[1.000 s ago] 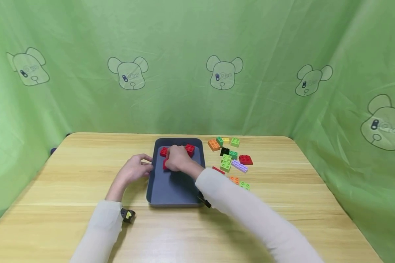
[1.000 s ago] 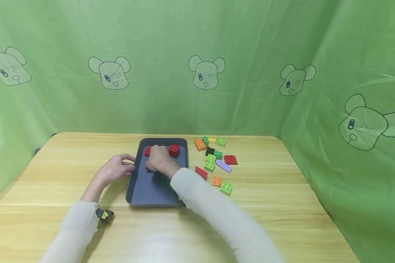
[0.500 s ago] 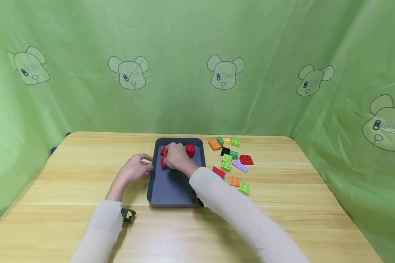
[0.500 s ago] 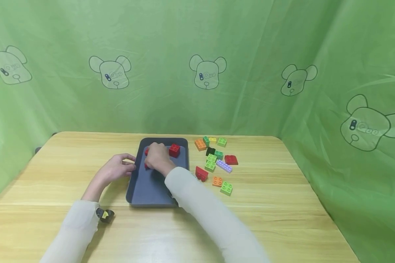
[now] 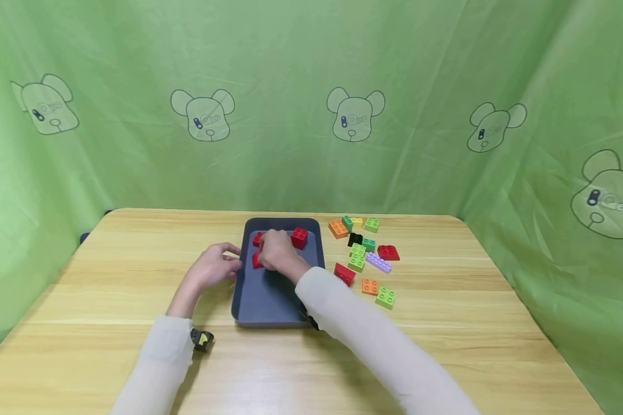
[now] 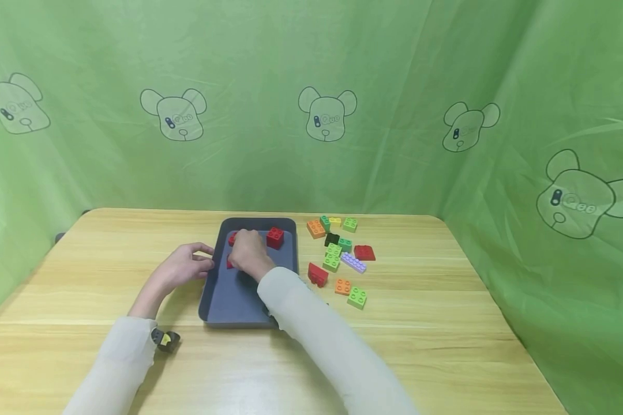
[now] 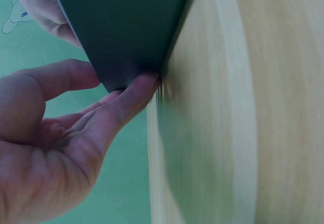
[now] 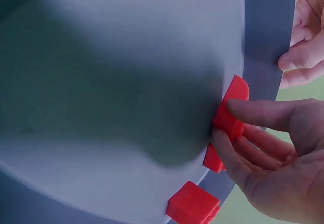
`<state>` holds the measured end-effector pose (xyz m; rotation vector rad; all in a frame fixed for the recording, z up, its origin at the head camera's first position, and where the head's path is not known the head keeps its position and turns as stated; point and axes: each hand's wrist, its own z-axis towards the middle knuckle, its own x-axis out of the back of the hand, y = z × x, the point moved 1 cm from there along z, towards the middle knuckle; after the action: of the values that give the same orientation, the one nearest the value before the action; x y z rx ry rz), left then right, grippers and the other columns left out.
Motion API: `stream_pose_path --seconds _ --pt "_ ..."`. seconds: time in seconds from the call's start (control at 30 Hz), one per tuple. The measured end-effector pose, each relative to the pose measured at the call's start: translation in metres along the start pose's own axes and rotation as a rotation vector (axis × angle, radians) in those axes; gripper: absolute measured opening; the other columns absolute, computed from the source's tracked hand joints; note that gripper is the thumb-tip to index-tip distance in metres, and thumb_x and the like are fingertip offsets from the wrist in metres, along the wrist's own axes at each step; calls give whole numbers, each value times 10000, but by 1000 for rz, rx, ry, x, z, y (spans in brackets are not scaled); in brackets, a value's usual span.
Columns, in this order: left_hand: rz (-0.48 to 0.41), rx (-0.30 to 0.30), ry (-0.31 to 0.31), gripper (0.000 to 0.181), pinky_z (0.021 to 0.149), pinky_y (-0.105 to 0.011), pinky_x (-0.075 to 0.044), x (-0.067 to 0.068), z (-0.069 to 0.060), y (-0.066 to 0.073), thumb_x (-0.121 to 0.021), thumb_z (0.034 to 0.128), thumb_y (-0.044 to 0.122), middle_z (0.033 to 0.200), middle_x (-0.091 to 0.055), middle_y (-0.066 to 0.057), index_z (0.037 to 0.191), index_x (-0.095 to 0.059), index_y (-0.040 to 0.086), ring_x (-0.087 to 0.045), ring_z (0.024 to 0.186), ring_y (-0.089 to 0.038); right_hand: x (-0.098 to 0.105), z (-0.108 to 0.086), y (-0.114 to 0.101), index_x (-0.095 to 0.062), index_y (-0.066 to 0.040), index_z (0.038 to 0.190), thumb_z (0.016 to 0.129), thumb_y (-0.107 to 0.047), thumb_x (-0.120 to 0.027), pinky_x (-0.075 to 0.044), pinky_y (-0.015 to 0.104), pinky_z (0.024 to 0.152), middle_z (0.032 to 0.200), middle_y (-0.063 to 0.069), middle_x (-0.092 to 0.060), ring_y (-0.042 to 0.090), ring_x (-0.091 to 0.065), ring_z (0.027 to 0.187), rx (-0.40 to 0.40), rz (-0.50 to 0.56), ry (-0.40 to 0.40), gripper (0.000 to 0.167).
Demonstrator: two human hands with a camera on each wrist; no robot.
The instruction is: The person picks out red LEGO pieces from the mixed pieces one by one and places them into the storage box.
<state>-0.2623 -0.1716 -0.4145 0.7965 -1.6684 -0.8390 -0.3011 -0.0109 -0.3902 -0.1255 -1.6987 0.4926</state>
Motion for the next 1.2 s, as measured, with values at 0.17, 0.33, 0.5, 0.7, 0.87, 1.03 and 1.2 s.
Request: stream_pose_path --seconds 0.17,0.33,0.5,0.7,0.87,1.03,1.2 --pt "5 0 -3 404 932 -419 -599 -1 0 1 -591 981 88 1294 -639 -319 1355 -538 -57 -734 1029 -344 0 -1 0 -778 -98 1009 858 -60 -712 -512 222 650 967 40 -736 186 -599 868 6 -18 1 169" --pt "5 -3 -5 404 927 -415 -602 -1 0 1 -591 982 91 1292 -639 -320 1354 -538 -59 -733 1033 -344 -1 0 0 -792 -110 1009 863 -74 -712 -521 224 665 984 26 -753 184 -622 873 9 -53 4 170" --pt "-5 0 -7 401 924 -408 -605 -2 0 0 -586 986 82 1293 -635 -324 1355 -530 -66 -727 1048 -350 -2 -1 -2 -798 -120 1004 857 -92 -711 -535 239 729 997 11 -766 206 -649 921 29 -102 1 173" --pt "-12 -6 -11 402 923 -406 -606 -2 0 1 -590 983 79 1289 -637 -324 1353 -532 -67 -731 1038 -345 1 -5 -5 -774 -89 1008 849 -73 -714 -514 233 652 957 41 -744 200 -617 841 1 -64 -7 170" --pt "-11 -3 -11 402 929 -409 -603 -2 0 1 -592 983 79 1294 -635 -324 1355 -533 -64 -730 1041 -346 6 -8 -6 -711 -85 1049 838 -70 -725 -472 235 602 928 60 -691 199 -589 805 -2 -46 -7 211" --pt "-3 9 -6 408 939 -416 -599 -1 -1 1 -592 985 86 1305 -629 -321 1362 -528 -57 -726 1053 -348 16 -11 -7 -677 -80 1110 833 -88 -733 -464 245 592 886 62 -652 203 -592 803 2 -37 -7 283" --pt "6 16 -7 420 958 -434 -589 0 -1 1 -588 989 95 1316 -623 -318 1377 -518 -48 -726 1054 -347 28 -15 -2 -671 -60 1083 826 -85 -736 -456 258 596 861 59 -639 193 -575 785 24 2 36 267"
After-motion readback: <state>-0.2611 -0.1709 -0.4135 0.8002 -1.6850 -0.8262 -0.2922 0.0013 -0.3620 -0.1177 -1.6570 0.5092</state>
